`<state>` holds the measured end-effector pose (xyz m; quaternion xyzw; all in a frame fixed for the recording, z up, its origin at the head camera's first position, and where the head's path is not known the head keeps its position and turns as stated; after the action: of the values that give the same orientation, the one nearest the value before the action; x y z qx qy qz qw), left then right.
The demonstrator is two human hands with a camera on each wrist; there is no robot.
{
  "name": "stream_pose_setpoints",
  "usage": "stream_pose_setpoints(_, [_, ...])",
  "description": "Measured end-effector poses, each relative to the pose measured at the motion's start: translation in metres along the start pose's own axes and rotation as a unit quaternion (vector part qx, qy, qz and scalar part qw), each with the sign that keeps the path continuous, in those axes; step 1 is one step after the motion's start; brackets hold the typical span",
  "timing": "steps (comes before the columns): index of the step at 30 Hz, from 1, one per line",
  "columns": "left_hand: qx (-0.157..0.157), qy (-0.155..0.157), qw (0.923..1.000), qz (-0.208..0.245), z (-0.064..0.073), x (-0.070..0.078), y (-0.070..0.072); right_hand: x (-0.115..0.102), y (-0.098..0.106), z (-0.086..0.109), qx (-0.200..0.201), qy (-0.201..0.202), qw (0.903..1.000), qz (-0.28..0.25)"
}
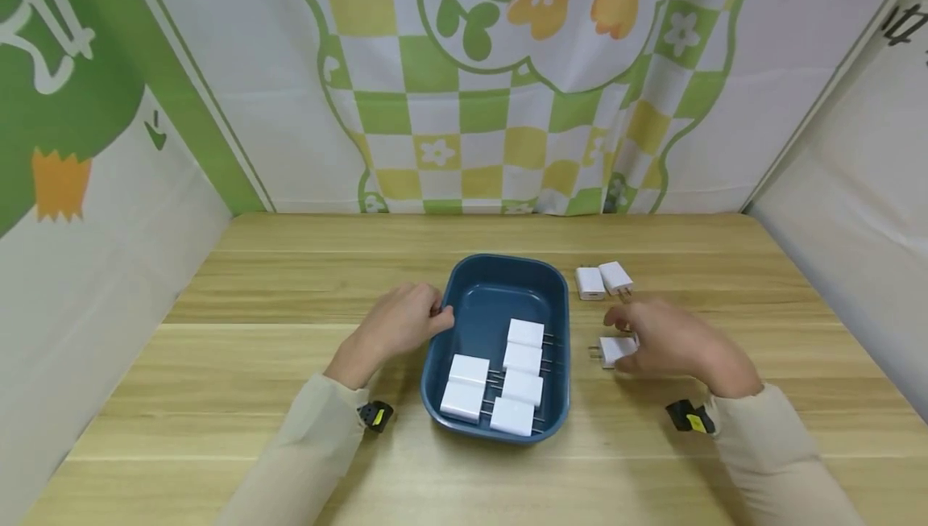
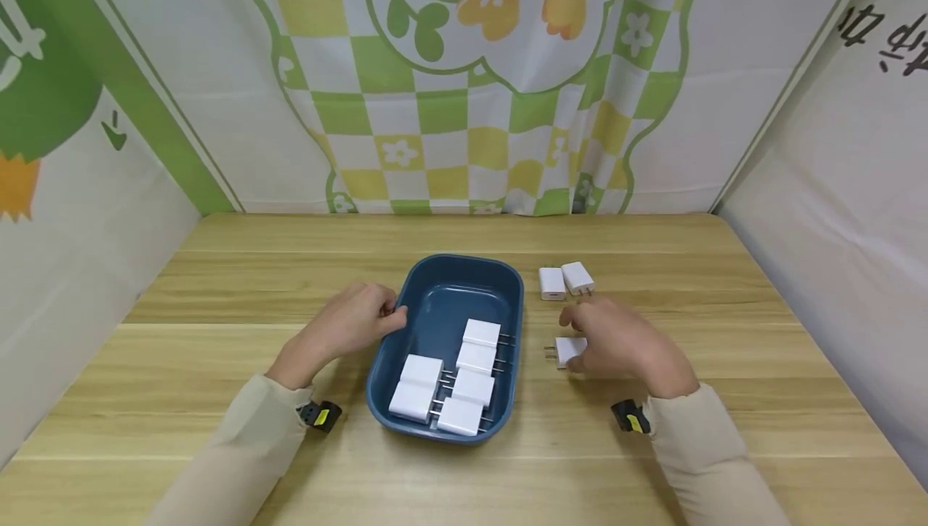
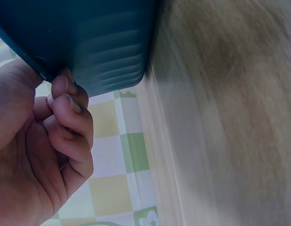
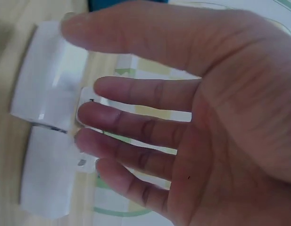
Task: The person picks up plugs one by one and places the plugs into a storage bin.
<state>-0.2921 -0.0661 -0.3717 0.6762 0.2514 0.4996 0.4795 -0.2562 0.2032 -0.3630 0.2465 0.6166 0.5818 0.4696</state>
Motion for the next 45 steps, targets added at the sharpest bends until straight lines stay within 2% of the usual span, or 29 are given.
stream_pose_setpoints(13, [-0.010, 0.004, 0.9999, 0.002, 0.000, 0.002, -0.002, 0.005, -0.011, 0.002, -0.004, -0.003, 0.9998, 0.018])
stream_pose_setpoints(20, [-0.011, 0.006, 0.9999, 0.002, 0.001, 0.001, -0.003, -0.002, -0.015, -0.001, 0.018, 0.031, 0.9985, 0.042])
stream_pose_setpoints(24, [-0.010, 0.007, 0.9999, 0.002, 0.002, 0.000, -0.002, -0.003, -0.014, -0.003, 0.022, 0.028, 0.9990, 0.026])
stream_pose_setpoints(28, [-0.006, 0.004, 1.0000, 0.003, 0.001, 0.000, -0.001, -0.001, -0.007, -0.001, 0.025, 0.008, 0.9997, 0.003])
stream_pose_setpoints(31, [-0.004, 0.001, 1.0000, 0.004, 0.001, 0.000, 0.000, 0.002, 0.003, 0.002, 0.044, 0.000, 0.9990, 0.009])
stream_pose_setpoints(38, [-0.006, 0.008, 0.9999, 0.010, 0.001, -0.002, -0.001, -0.003, 0.027, 0.003, 0.101, 0.023, 0.9944, 0.020])
stream_pose_setpoints(45, [-0.006, 0.010, 0.9999, 0.002, 0.000, -0.001, -0.002, -0.015, 0.043, -0.002, 0.118, 0.016, 0.9929, 0.007])
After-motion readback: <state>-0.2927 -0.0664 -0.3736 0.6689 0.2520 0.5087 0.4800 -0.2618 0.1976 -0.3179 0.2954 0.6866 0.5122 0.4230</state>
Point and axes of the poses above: each hand's wrist, its own z-axis away from the middle knuckle, its own y-axis out of the back of the hand, x = y × z, the point moved 10 cm from there along -z, towards the middle knuckle
